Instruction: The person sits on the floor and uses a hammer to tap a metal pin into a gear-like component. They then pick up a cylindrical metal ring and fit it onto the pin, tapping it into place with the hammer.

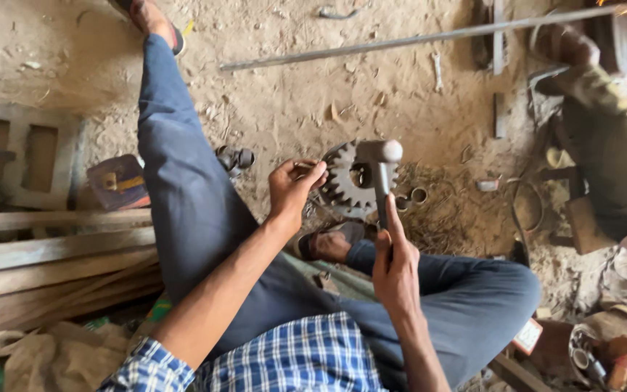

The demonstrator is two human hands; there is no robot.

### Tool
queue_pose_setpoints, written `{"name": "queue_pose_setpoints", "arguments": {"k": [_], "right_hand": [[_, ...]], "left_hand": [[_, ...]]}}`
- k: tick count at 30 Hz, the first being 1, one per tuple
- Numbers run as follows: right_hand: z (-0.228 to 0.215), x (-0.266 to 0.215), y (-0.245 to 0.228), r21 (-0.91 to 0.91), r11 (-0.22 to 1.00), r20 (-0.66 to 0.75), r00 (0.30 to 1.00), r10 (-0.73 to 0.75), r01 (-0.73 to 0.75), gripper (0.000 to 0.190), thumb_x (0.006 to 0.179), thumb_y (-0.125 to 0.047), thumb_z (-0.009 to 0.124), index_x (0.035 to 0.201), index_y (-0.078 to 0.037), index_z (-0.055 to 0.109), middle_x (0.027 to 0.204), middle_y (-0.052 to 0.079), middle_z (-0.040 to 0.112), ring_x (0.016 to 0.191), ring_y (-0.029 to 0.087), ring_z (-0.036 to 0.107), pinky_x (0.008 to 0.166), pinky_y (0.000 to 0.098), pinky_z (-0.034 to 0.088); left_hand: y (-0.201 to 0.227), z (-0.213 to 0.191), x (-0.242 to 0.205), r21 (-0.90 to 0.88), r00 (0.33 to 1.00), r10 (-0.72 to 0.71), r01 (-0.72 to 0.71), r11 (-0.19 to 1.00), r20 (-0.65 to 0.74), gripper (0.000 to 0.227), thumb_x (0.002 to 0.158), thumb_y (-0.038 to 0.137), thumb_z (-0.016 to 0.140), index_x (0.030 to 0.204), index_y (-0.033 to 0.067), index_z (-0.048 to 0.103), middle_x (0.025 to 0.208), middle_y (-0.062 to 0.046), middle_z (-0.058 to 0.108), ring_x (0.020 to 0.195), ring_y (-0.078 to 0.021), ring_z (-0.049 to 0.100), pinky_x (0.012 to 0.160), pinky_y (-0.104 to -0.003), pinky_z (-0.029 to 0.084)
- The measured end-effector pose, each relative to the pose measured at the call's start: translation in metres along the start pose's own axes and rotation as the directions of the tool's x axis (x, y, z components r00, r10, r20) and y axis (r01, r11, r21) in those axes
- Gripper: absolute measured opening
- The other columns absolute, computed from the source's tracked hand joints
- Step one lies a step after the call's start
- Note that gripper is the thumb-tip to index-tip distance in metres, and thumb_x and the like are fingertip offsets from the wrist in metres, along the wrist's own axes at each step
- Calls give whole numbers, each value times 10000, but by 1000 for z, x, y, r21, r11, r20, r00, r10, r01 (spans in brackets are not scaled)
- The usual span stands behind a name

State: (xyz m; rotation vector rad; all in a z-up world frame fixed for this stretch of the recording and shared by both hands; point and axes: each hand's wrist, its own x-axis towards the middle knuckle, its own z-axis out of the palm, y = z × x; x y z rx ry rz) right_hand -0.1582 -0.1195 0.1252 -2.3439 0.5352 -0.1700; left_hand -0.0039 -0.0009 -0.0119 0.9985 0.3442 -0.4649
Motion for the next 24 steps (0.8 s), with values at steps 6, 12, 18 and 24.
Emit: {"name": "queue_pose_setpoints", "arguments": {"k": [6,12,18,24], "right_hand": [[-27,-4,-9,25,988,-158,976,-149,155,555,1097,-96,430,1636,-46,306,665,27,496,563,84,474,535,295,400],[-34,-14,-9,67,986,-212,968,-136,153,526,1131,-125,426,1631,-25,300,715,27,555,559,86,465,518,282,401],[8,-7,-1,46,985,-54,985,-164,167,589,1040,-61,485,1620,-111,396,723,122,533,621,154,525,594,292,468],[9,9,9,119,993,66,998,-19,11,570,1050,-66,488,1608,-129,392,697,126,482,574,209,413,545,352,388]], "left_hand": [[1,2,0,-7,999,31,-31,1000,39,117,854,51,821,923,27,730,863,-82,762,742,-151,731,698,-276,624],[2,3,-1,92,999,28,-31,995,40,128,857,111,837,917,59,737,845,-52,758,711,-119,704,658,-257,603],[-2,-1,1,140,1000,-19,19,990,-2,174,846,170,844,910,57,729,830,-35,754,701,-111,686,656,-265,594],[2,3,2,148,999,29,-34,988,35,193,870,156,829,931,14,712,833,-37,729,694,-113,657,645,-254,536]]}}
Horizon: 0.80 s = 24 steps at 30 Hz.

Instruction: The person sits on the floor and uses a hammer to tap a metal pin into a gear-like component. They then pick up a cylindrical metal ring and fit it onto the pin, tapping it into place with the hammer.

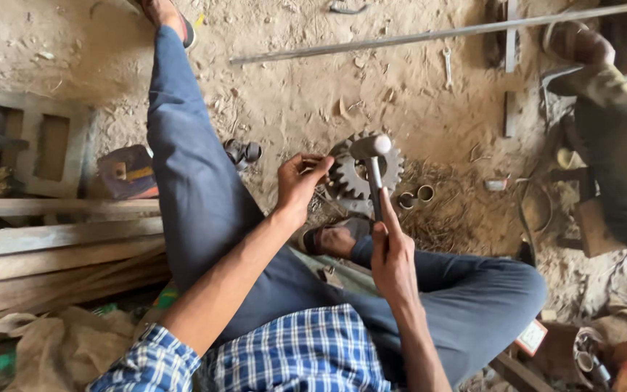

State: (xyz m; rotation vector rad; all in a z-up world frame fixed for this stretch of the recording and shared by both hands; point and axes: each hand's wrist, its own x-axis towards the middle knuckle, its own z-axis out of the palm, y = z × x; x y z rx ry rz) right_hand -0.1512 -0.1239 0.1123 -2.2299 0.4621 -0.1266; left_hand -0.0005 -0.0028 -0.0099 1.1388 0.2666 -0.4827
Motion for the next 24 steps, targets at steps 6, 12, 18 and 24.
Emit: {"name": "queue_pose_setpoints", "arguments": {"k": [6,12,18,24], "right_hand": [[-8,-20,-1,11,1000,-124,992,5,-3,555,1093,-167,448,1629,-112,318,667,48,481,564,123,425,539,299,401],[-25,-24,-9,2,997,-126,989,72,-72,561,1082,-167,451,1627,-114,327,610,36,446,525,114,415,499,317,369],[-39,-20,-25,-79,997,-144,989,-38,27,538,1087,-133,451,1612,-68,354,630,43,441,521,109,432,510,299,384],[-33,-16,-24,-121,985,-183,973,-143,122,541,1061,-59,475,1593,-68,378,665,49,548,516,109,501,494,324,400]], "left_hand": [[-2,-1,-3,-91,999,-23,25,995,23,176,904,120,799,994,-16,734,844,-54,731,696,-114,674,645,-267,575],[-1,-2,-2,-118,998,-37,43,992,56,151,910,68,761,1039,-8,751,888,-73,760,758,-134,724,719,-273,632],[9,0,-10,7,994,38,-39,999,107,163,897,51,753,1055,14,767,882,-100,782,723,-134,742,681,-265,631],[11,2,-12,331,984,164,-177,927,66,156,910,57,777,1058,12,793,866,-103,795,648,-132,652,543,-251,466]]}}
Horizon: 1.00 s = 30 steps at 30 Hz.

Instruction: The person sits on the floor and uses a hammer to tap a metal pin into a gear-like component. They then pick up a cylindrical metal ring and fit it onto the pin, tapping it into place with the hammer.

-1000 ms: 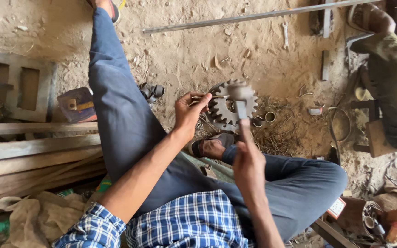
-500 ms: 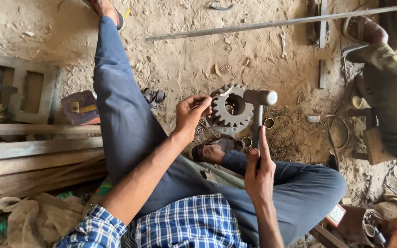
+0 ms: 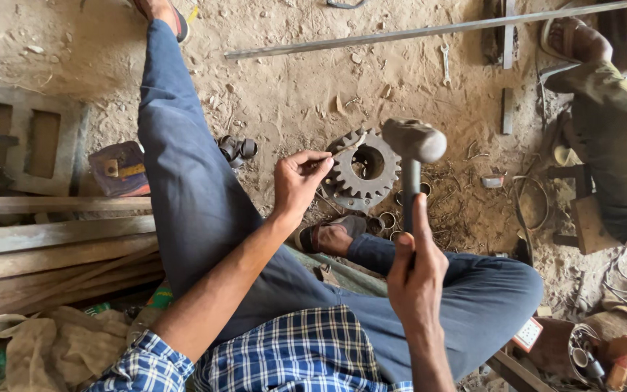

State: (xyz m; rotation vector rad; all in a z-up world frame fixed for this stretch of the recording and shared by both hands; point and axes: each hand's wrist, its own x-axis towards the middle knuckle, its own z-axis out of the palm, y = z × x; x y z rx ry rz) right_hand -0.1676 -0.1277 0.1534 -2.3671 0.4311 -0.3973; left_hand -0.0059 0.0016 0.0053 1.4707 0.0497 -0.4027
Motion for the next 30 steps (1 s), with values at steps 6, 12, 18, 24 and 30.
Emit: {"name": "queue_pose_setpoints", "arguments": {"k": [6,12,18,24,30], "right_hand": [[34,3,7,-73,993,166,983,-84,97,613,1027,-27,520,1621,-125,404,848,201,627,657,274,588,608,396,473],[23,15,11,-94,973,286,930,230,-212,592,1034,-50,513,1602,-181,410,652,231,498,523,312,445,563,423,426],[9,5,1,66,996,129,991,44,-53,579,1046,-27,481,1609,-102,368,657,112,501,551,165,466,558,328,433],[-1,5,-7,-21,1000,68,998,16,-15,546,1064,-42,484,1600,-84,389,657,123,496,524,177,434,527,351,384],[15,3,-2,7,1000,68,998,-2,2,535,1058,-67,481,1588,-74,403,662,117,501,528,167,452,525,345,402]], "left_hand": [[-13,1,2,23,992,123,-122,992,-25,131,868,53,808,996,33,790,870,-92,800,712,-124,731,631,-256,574],[-8,0,4,99,986,167,-166,981,-3,167,854,73,820,1006,9,792,924,-95,798,764,-124,721,673,-251,564],[-8,-1,-4,60,991,132,-133,989,16,159,878,116,792,1008,26,809,927,-74,789,754,-94,721,644,-236,575],[-5,2,0,28,984,178,-179,983,32,133,895,107,792,995,19,794,935,-65,774,778,-104,717,650,-226,570],[8,1,-3,114,982,187,-183,976,-19,128,882,102,792,986,27,798,883,-60,764,687,-119,693,578,-229,527]]}}
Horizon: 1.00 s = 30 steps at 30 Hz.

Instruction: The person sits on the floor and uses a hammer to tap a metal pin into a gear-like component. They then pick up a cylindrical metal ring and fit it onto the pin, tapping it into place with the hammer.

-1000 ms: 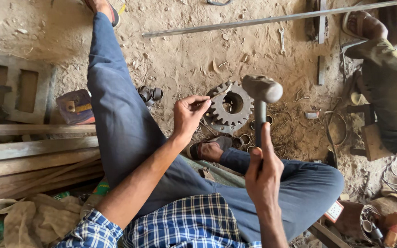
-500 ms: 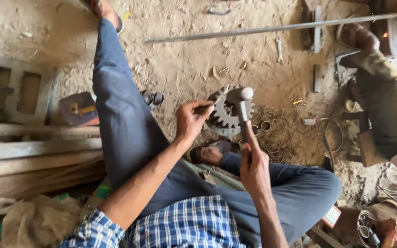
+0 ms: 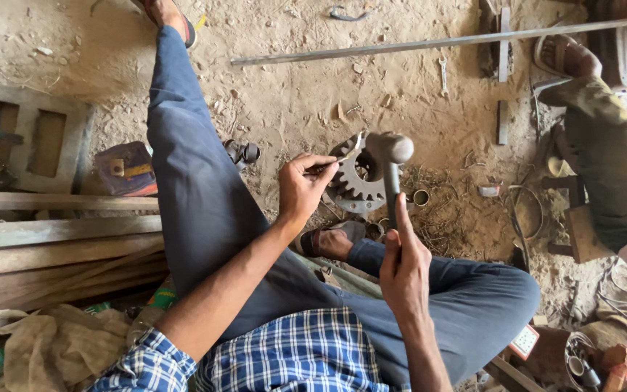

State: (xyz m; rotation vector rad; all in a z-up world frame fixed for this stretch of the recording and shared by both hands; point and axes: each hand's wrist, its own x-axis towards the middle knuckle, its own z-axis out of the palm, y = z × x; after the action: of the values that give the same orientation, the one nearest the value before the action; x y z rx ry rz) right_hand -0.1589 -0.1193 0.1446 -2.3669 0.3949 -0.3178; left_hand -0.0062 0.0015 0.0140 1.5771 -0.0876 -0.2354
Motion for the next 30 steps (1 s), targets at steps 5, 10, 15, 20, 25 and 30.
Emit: {"name": "queue_pose_setpoints", "arguments": {"k": [5,10,15,20,25,30], "right_hand": [[3,-1,3,-19,998,50,997,61,-61,529,1060,-74,499,1583,-71,422,633,139,452,523,195,418,524,356,387],[-1,-2,0,-2,1000,-19,1000,-15,15,528,1071,-39,472,1593,-80,401,733,135,536,566,167,475,554,345,425],[12,0,6,-22,998,18,998,58,-58,593,1004,-10,488,1583,-103,399,645,151,550,521,175,499,516,354,430],[18,2,13,51,995,114,991,75,-81,582,1038,-33,481,1603,-144,400,825,124,627,582,167,476,549,354,449],[3,1,7,50,996,19,997,79,-80,551,1084,-86,459,1623,-128,352,681,89,538,577,138,504,550,355,458],[-9,2,-2,-56,994,-55,995,89,-92,543,1088,-88,469,1621,-107,363,634,85,483,527,161,454,528,380,386]], "left_hand": [[6,-2,-5,36,999,45,-46,998,10,114,880,95,799,976,35,806,884,-62,762,735,-115,717,634,-240,562],[5,-2,-2,12,998,59,-59,998,-6,135,872,81,788,986,10,788,898,-80,752,755,-128,722,655,-254,570],[-3,1,-1,58,995,98,-97,994,-16,123,870,79,790,975,16,792,900,-81,764,766,-140,742,669,-264,589],[-6,-1,0,141,986,165,-160,977,-22,130,843,82,828,949,10,804,893,-96,768,772,-156,721,680,-281,560],[-2,-2,-2,31,995,100,-99,995,-21,118,864,86,794,960,18,796,874,-72,753,752,-128,715,657,-256,564],[0,-3,-1,37,997,74,-74,997,-3,127,861,90,802,964,18,792,880,-69,751,747,-129,713,656,-251,560]]}}
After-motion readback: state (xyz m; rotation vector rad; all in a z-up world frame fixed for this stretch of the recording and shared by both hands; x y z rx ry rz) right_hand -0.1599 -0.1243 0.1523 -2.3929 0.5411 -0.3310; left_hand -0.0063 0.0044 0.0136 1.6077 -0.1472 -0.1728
